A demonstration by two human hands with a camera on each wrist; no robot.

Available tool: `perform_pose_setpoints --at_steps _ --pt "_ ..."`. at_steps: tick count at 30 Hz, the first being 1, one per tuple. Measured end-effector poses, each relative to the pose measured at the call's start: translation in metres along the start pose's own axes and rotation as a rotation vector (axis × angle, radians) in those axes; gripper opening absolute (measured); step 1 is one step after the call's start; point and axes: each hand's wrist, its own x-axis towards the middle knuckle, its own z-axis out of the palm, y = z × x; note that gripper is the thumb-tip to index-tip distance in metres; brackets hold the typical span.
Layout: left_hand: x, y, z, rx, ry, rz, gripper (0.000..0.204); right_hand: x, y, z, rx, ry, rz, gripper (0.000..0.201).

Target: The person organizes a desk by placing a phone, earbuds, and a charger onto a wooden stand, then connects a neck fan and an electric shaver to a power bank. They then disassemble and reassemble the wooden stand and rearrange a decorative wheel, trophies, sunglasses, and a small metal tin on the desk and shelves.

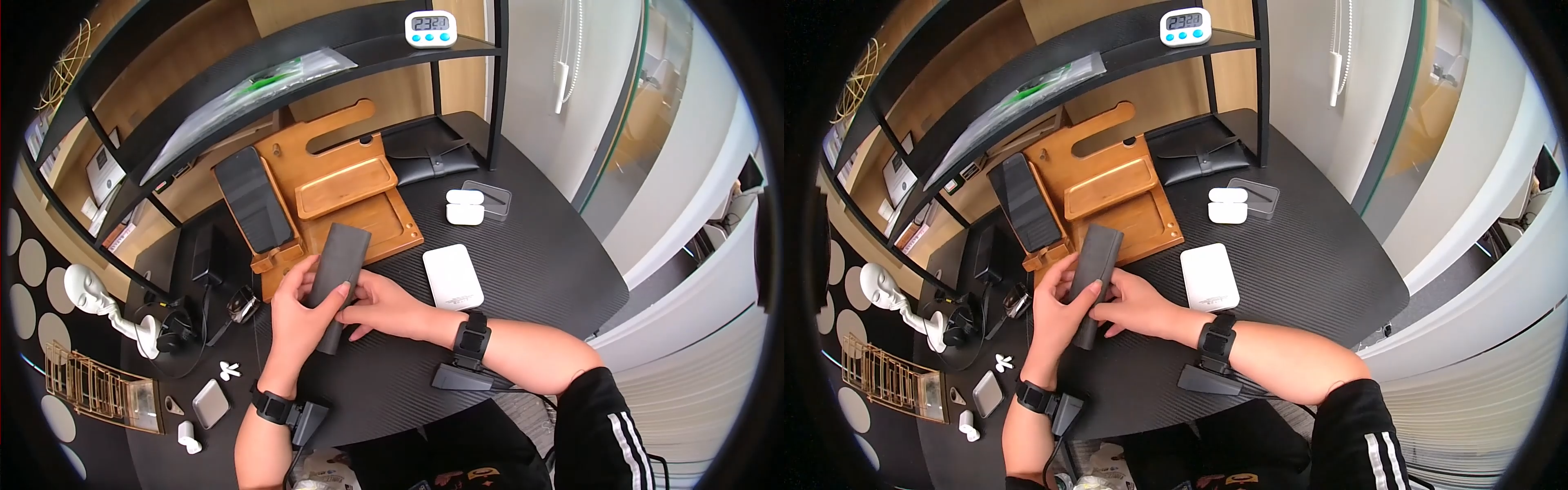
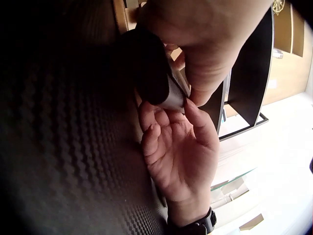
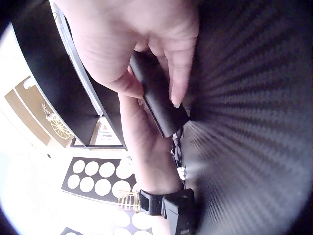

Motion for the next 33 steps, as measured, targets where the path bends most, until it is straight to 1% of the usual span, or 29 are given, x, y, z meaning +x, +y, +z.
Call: perform_pose_setpoints --at_steps 7,12,16,18,19,21,22,24,25,27,30,33 --pt "-0.002 0.006 0.0 0.002 0.016 -0.02 0.068 0.001 0.003 0.002 -0.03 0.048 -0.022 0.043" --pt "-0.004 0.008 0.001 0.044 -0.015 -0.026 0.062 0.002 0.007 0.002 -0.044 0.079 -0.035 0.04" --pt "-0.004 0.009 0.002 0.08 0.001 -0.017 0.059 0.001 0.007 0.002 -0.047 0.086 -0.047 0.04" --pt "-0.005 0.007 0.002 0.148 -0.003 0.014 0.052 0.003 0.009 0.003 -0.045 0.091 -0.044 0.04" --pt "-0.006 0.007 0.002 0.152 0.0 0.01 0.052 0.003 0.009 0.002 -0.047 0.087 -0.05 0.04" --pt "-0.006 0.009 0.004 0.199 0.031 0.088 0.039 0.004 0.01 0.002 -0.048 0.081 -0.055 0.04" --pt "-0.006 0.012 0.002 0.201 0.033 0.087 0.039 0.004 0.011 0.001 -0.05 0.083 -0.054 0.04" --pt "-0.008 0.018 -0.001 0.412 -0.021 0.03 0.03 0.004 0.011 0.001 -0.052 0.087 -0.052 0.039" --pt "-0.008 0.017 -0.001 0.411 -0.021 0.029 0.03 0.004 0.01 0.001 -0.044 0.087 -0.052 0.039" --pt "-0.007 0.015 0.0 0.463 -0.01 0.147 0.033 0.003 0.009 0.001 -0.035 0.089 -0.051 0.039" --pt "-0.007 0.015 0.001 0.467 -0.007 0.185 0.034 0.003 0.009 0.002 -0.017 0.093 -0.053 0.038" --pt "-0.005 0.009 0.0 0.426 -0.025 0.155 0.033 0.004 0.011 0.001 -0.016 0.105 -0.063 0.038"
